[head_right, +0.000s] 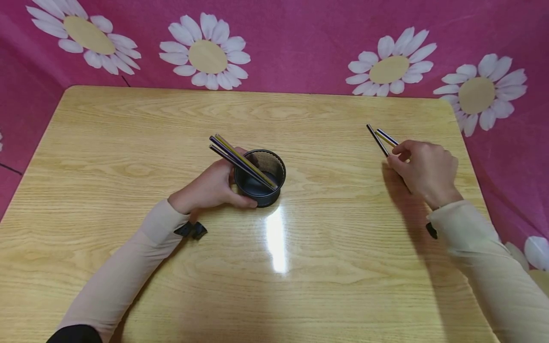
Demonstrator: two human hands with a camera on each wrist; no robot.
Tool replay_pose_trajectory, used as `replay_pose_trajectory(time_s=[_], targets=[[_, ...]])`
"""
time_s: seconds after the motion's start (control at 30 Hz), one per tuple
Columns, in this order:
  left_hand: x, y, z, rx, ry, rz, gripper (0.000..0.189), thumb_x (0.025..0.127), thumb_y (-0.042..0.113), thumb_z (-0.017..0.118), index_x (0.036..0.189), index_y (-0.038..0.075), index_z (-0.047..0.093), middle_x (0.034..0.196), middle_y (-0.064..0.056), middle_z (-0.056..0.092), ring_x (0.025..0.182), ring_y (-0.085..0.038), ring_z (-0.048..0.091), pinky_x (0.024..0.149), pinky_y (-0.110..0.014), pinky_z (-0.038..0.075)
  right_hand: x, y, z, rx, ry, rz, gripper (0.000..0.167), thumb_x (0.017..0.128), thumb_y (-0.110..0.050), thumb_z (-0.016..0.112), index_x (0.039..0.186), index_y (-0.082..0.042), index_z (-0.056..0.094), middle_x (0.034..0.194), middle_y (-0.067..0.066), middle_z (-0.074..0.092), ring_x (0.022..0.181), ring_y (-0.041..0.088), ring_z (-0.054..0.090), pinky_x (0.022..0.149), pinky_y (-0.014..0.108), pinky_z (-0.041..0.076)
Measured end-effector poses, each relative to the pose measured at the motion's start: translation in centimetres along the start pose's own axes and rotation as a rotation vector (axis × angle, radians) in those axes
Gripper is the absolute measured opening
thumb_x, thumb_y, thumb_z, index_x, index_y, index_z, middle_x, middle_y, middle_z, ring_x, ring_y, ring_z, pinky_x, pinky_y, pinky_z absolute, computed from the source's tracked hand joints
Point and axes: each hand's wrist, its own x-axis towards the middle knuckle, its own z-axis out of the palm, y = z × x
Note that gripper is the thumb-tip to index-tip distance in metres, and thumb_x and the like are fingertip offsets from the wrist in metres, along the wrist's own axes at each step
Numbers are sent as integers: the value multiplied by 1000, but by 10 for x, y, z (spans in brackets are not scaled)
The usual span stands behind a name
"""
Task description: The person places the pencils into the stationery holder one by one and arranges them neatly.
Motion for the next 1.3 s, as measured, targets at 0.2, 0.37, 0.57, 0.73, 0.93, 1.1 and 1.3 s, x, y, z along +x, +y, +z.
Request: replay_pose_trajectory(time_s=[0.2, 0.37, 0.57, 0.73, 0.93, 1.1, 1.3], targets=[[1, -7, -1, 6, -7, 15, 93, 72, 20, 105, 148, 6, 54, 131, -4, 69, 122, -17, 65, 111, -34, 47, 4, 6, 0, -38, -82, 29, 29, 103, -30, 77, 114, -3, 78, 102, 22, 77, 83, 43, 64, 59, 51, 41], [0, -1, -1, 23, -4, 2, 91, 72, 16, 104, 146, 4, 53, 129, -5, 70, 120, -17, 66, 111, -35, 46, 6, 10, 1, -60, -119, 38, 27, 102, -28, 77, 113, -3, 78, 98, 20, 77, 81, 42, 65, 57, 50, 43], [-2, 2, -1, 12, -2, -6, 90, 73, 13, 104, 146, 3, 53, 128, -5, 70, 119, -18, 67, 109, -34, 48, 7, 12, 4, -72, -142, 30, 25, 101, -26, 77, 112, -4, 78, 96, 17, 78, 82, 41, 66, 59, 51, 43], [-1, 0, -1, 10, 3, 10, 90, 72, 16, 104, 146, 4, 54, 130, -6, 68, 120, -18, 66, 110, -34, 48, 6, 9, 5, -84, -152, 26, 25, 101, -24, 77, 112, -1, 77, 95, 18, 78, 80, 41, 66, 60, 52, 42], [-2, 7, -1, 15, -5, -19, 91, 73, 9, 103, 148, 2, 53, 132, -7, 67, 120, -18, 67, 109, -36, 50, 2, 2, 5, -67, -145, 27, 26, 103, -24, 76, 114, -1, 77, 97, 19, 79, 81, 41, 66, 63, 53, 41], [-1, 8, 0, 2, -7, -24, 88, 73, 9, 104, 145, 2, 53, 130, -6, 68, 119, -17, 68, 109, -35, 50, -2, -10, 4, -26, -78, -21, 33, 103, -33, 78, 113, -3, 78, 97, 19, 78, 78, 38, 65, 61, 51, 40], [-1, 7, 0, -3, -9, -24, 92, 72, 8, 104, 149, 2, 53, 132, -6, 67, 119, -17, 68, 109, -35, 50, -9, -30, 3, 7, 18, -98, 24, 103, -28, 77, 112, -6, 80, 95, 17, 79, 68, 30, 64, 57, 46, 38]])
